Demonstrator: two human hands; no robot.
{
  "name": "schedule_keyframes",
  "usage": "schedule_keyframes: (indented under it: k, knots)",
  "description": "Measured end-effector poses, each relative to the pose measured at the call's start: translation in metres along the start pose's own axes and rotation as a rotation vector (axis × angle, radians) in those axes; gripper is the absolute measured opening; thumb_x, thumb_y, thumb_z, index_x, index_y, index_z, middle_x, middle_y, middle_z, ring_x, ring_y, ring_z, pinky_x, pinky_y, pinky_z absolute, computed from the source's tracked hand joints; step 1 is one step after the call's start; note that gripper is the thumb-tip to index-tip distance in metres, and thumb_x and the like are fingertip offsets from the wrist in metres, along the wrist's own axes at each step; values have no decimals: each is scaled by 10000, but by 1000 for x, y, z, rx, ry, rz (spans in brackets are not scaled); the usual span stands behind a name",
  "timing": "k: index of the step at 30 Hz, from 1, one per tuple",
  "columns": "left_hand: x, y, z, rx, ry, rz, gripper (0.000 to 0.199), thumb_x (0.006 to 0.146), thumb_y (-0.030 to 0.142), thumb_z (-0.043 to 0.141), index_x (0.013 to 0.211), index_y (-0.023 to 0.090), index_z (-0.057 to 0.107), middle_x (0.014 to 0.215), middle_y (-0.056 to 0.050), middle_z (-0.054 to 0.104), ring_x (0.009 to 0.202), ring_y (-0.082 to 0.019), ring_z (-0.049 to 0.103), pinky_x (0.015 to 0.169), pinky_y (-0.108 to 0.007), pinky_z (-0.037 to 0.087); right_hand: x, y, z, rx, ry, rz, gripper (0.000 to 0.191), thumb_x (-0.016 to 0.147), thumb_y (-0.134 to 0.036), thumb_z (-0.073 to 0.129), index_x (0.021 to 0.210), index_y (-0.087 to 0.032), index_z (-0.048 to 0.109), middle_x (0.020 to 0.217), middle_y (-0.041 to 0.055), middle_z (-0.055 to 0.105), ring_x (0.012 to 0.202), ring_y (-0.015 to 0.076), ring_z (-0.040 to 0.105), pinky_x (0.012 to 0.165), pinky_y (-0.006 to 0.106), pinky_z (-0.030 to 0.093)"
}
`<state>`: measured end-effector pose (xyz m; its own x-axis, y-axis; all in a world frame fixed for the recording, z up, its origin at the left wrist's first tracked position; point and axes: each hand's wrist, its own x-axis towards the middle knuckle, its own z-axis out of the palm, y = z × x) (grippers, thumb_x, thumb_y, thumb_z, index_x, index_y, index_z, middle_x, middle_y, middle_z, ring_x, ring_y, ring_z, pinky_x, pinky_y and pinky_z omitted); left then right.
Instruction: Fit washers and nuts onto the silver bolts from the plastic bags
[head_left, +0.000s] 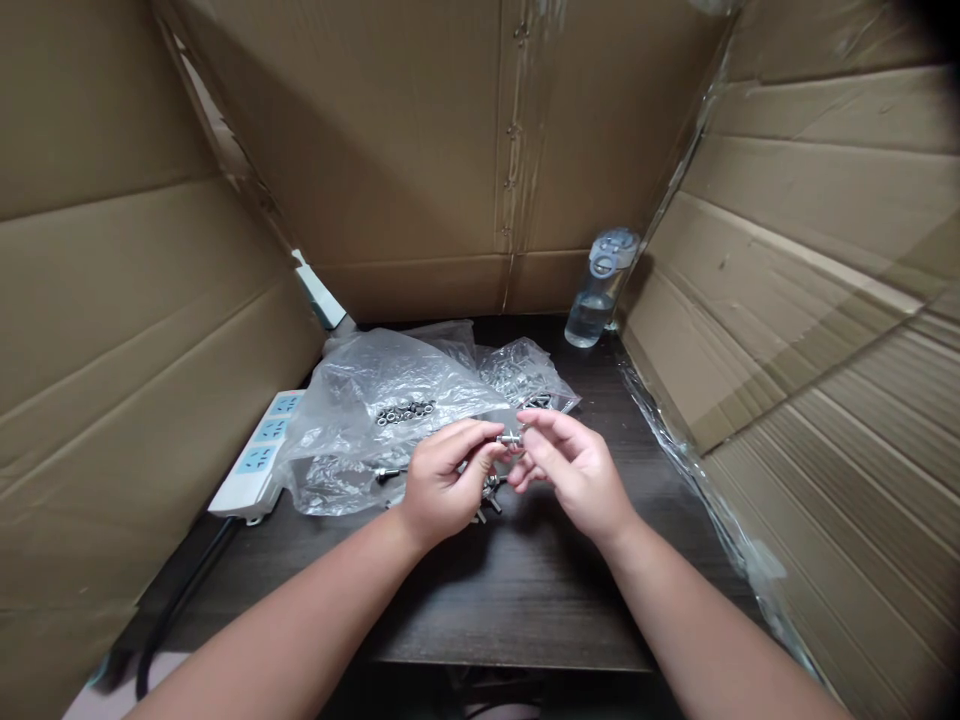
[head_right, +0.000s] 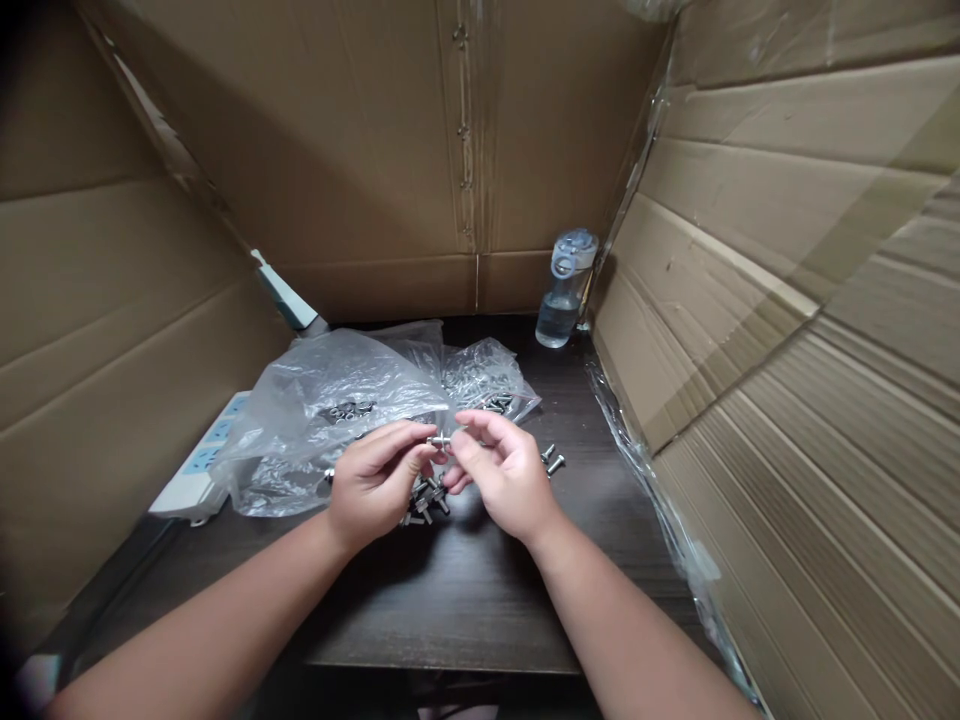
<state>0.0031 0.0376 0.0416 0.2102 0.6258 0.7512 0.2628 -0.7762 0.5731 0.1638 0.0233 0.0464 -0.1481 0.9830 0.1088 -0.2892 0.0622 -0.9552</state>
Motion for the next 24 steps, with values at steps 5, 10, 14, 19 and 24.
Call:
schedule_keyframes:
  k: [5, 10, 14, 19, 24]
  knots:
    - [0, 0, 1, -1, 11, 9, 236, 805, 58, 585, 999, 177, 647, 709, -13, 652, 606, -105, 618, 597, -223, 507, -1, 0, 1, -12, -23, -48, 266, 746, -348, 716, 897, -144, 636, 611, 8, 646, 530, 142, 632, 538, 283, 557]
    - [-2, 0, 0, 28, -40, 69, 248, 798, 79, 598, 1023, 173, 642, 742, -42, 667, 663, -133, 618, 618, -256, 510, 1, 2, -2, -94, -20, 73, 449, 853, -529, 519, 663, -128, 582, 500, 11, 577, 395, 114, 561, 382, 219, 465]
    - [-4, 0, 2, 21, 3, 25, 244, 810, 73, 581, 1023, 176, 641, 743, -32, 656, 624, -115, 612, 596, -239, 510, 0, 2, -2, 29, -8, 17, 323, 798, -437, 644, 958, -159, 608, 678, 11, 640, 540, 141, 637, 490, 262, 541]
    - [-3, 2, 3, 12, 15, 6, 227, 808, 69, 586, 1000, 175, 644, 715, -22, 646, 600, -104, 592, 577, -230, 500, -2, 0, -1, 1, -33, -56, 231, 771, -299, 696, 935, -145, 639, 609, 7, 649, 535, 136, 626, 547, 275, 544]
    - [0, 3, 1, 8, -56, 59, 240, 789, 69, 610, 996, 183, 650, 754, -38, 667, 672, -126, 613, 619, -248, 506, -1, -2, 0, -193, -10, -24, 267, 856, -394, 581, 779, -140, 620, 486, -13, 580, 414, 107, 535, 438, 224, 455]
